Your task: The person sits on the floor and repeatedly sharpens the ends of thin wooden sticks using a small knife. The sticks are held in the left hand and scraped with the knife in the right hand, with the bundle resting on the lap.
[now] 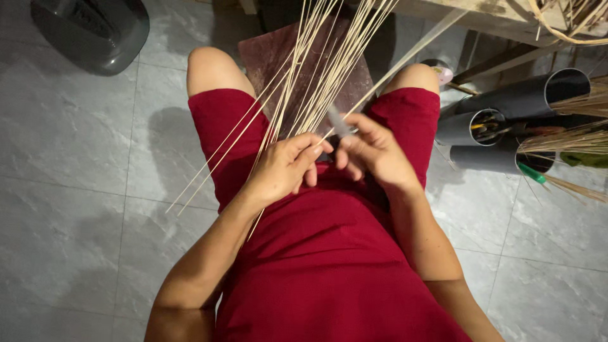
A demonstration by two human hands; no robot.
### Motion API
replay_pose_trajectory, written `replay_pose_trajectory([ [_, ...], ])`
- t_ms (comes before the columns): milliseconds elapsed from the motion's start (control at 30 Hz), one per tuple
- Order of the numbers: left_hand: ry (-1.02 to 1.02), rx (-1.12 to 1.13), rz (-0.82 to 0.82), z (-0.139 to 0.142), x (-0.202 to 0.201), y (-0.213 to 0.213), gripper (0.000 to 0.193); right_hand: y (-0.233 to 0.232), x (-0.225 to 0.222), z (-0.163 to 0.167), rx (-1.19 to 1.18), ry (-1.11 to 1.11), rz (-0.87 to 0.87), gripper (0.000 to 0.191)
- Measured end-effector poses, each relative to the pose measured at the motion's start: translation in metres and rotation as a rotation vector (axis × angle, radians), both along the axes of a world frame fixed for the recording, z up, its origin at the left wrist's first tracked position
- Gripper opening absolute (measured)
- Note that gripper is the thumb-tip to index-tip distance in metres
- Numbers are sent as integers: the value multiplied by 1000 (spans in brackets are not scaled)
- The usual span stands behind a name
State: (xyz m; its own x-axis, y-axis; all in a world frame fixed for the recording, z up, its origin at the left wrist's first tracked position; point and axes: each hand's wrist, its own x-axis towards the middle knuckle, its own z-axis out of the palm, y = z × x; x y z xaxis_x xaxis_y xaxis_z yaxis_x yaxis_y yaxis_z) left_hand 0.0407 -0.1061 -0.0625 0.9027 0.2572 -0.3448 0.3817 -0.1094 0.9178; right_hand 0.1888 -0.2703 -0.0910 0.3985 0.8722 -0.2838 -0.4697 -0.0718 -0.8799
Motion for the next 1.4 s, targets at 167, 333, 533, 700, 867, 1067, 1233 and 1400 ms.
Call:
replay_pose_trajectory([
  [167, 31, -12, -53, -5, -25, 17, 27, -19, 34, -23, 52, -110, -221, 33],
  [333, 99, -76, -11, -3, -69, 46, 28, -59, 80, -39, 121, -145, -475, 36],
  [533, 71, -23, 78, 11, -109, 78, 27, -95, 113, -39, 175, -110, -668, 31],
  [700, 38, 22, 141, 4, -80, 65, 26, -71, 89, -21, 138, -185, -563, 34],
  [867, -78, -58, 47, -6, -38, 29, 26, -30, 26, 3, -16, -236, -75, 48],
  [1067, -33, -132, -17, -17, -22, 9, 25, -4, 4, 2, 9, -110, 41, 44],
  [1233, 35, -54, -12, -23, -48, 19, 26, -25, 43, -20, 28, -157, -288, 33],
  [1400, 157, -48, 71, -15, -89, 43, 26, -57, 90, -34, 111, -160, -504, 29],
])
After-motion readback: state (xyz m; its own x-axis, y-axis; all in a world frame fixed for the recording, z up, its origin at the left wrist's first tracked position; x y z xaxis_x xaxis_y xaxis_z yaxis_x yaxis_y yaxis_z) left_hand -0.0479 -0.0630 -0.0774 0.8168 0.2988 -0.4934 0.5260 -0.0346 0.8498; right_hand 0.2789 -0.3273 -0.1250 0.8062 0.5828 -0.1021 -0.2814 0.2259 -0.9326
